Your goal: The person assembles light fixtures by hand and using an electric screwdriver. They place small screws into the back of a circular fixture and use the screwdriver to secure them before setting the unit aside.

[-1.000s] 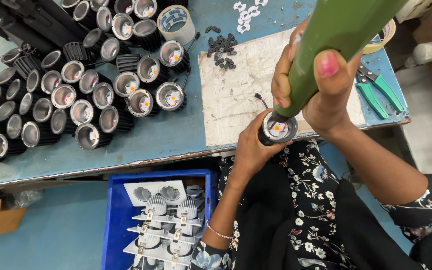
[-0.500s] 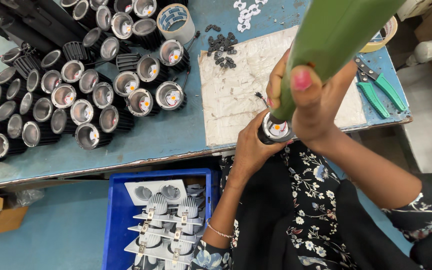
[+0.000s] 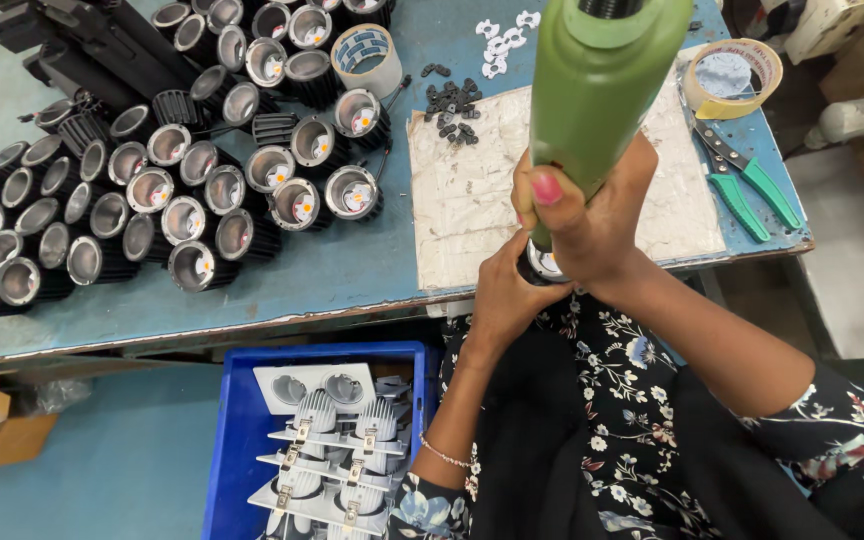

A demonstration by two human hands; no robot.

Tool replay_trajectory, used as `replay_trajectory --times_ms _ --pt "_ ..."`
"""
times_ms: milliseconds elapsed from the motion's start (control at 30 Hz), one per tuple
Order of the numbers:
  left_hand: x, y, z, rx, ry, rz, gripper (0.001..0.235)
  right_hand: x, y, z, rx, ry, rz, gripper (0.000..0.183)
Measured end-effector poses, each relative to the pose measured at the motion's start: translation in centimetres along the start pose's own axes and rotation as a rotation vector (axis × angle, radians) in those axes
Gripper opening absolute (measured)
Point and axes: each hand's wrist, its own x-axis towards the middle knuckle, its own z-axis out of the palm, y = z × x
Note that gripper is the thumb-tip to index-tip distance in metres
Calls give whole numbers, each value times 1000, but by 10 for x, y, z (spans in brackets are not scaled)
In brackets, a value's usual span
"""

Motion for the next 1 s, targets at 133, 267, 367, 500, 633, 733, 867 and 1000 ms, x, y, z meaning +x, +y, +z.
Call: replay_trajectory --times_ms 133,267,367,500,633,733,867,1000 --pt "0 7 -1 -25 -12 -5 68 6 3 -3 4 -17 10 56" --pt "1 11 -1 -40 -15 -5 68 15 2 -8 42 -16 42 59" --pt "1 11 0 -33 4 40 74 18 -1 -12 90 -5 72 62" --pt "1 11 -1 -36 -17 24 73 20 -3 -12 115 15 79 61" --pt "0 7 -1 -32 -23 24 76 17 -5 -12 114 1 63 63" --pt "1 4 0 14 -18 37 78 18 -8 -19 110 -15 48 64" --pt "0 2 2 15 -4 45 82 21 -13 -22 80 -19 30 65" --pt "-1 3 1 36 -20 20 81 26 -15 -24 87 -19 8 64"
